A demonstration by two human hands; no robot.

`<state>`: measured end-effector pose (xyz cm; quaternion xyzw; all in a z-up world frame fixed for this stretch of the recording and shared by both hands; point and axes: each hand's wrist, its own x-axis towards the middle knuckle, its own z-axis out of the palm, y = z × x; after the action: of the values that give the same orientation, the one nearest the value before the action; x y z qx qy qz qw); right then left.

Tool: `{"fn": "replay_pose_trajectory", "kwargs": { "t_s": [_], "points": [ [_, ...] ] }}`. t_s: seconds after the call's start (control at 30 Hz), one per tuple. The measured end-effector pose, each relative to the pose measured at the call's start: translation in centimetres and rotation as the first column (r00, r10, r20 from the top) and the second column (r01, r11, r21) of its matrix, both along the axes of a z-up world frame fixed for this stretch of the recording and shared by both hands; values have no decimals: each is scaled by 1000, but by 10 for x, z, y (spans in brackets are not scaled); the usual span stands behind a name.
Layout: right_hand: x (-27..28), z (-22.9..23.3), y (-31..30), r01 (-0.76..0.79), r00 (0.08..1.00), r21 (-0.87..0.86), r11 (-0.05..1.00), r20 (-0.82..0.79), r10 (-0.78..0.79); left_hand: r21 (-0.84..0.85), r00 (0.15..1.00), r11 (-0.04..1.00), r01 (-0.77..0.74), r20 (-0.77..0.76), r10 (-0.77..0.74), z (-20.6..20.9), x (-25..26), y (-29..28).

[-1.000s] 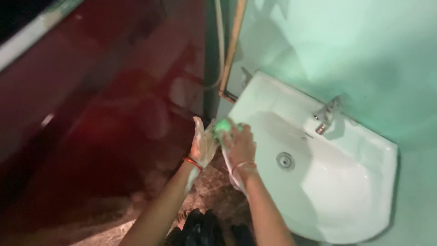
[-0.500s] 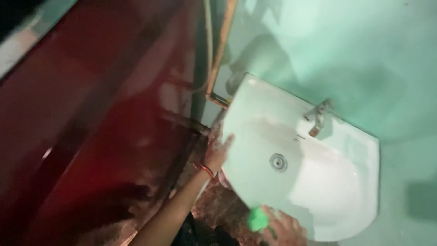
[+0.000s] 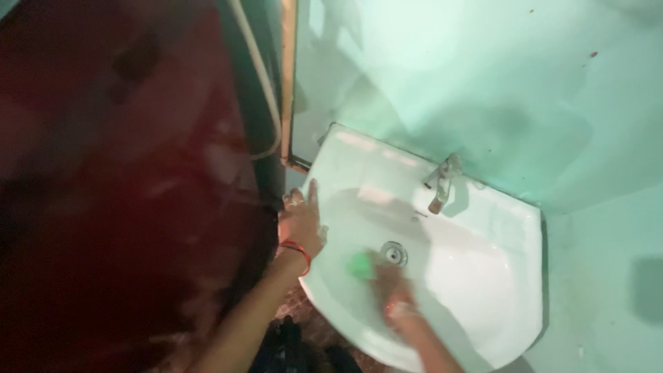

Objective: The person wipes the inner and outer surfaces of a white pedestal sink using a green sponge, moving across the basin, rim, and faucet.

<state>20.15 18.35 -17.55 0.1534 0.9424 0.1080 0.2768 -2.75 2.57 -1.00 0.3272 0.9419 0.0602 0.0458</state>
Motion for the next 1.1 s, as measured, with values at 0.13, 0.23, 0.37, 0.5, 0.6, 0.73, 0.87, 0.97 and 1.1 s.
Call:
{"fn": "replay_pose_trajectory", "kwargs": {
  "t_s": [0.13, 0.23, 0.37, 0.5, 0.6, 0.73, 0.87, 0.97, 1.1],
  "points": [
    [74, 32, 99, 531, 830, 321, 784, -384, -405, 179, 972, 974, -139, 212, 100, -9, -15, -1],
    [57, 31, 82, 492, 821, 327, 807, -482, -305, 136, 942, 969, -207, 296, 159, -8, -16, 0],
    [-41, 44, -24, 109, 962, -57, 992, -245, -120, 127, 950, 972, -199, 269, 159, 0, -16, 3],
    [-25, 77, -56, -28, 918, -550, 835, -345, -197, 172, 954, 965, -199, 258, 151, 2, -14, -1],
    [72, 83, 9, 165, 904, -375, 912, -313, -292, 153, 949, 967, -204, 272, 157, 7, -15, 3],
    [161, 122, 89, 487, 794, 330, 809, -554, -252, 109, 955, 979, -172, 262, 139, 16, -8, 5],
    [150, 122, 150, 614, 700, 373, 696, -665, -261, 16, 974, 995, -98, 208, 93, 24, -6, 9],
    [97, 103, 218, 651, 631, 218, 727, -688, -359, 43, 980, 994, -97, 181, 87, 28, -5, 12],
    [-1, 83, 230, 540, 573, 119, 833, -777, -260, -8, 968, 993, -122, 218, 121, 39, -5, 14]
  ]
}}
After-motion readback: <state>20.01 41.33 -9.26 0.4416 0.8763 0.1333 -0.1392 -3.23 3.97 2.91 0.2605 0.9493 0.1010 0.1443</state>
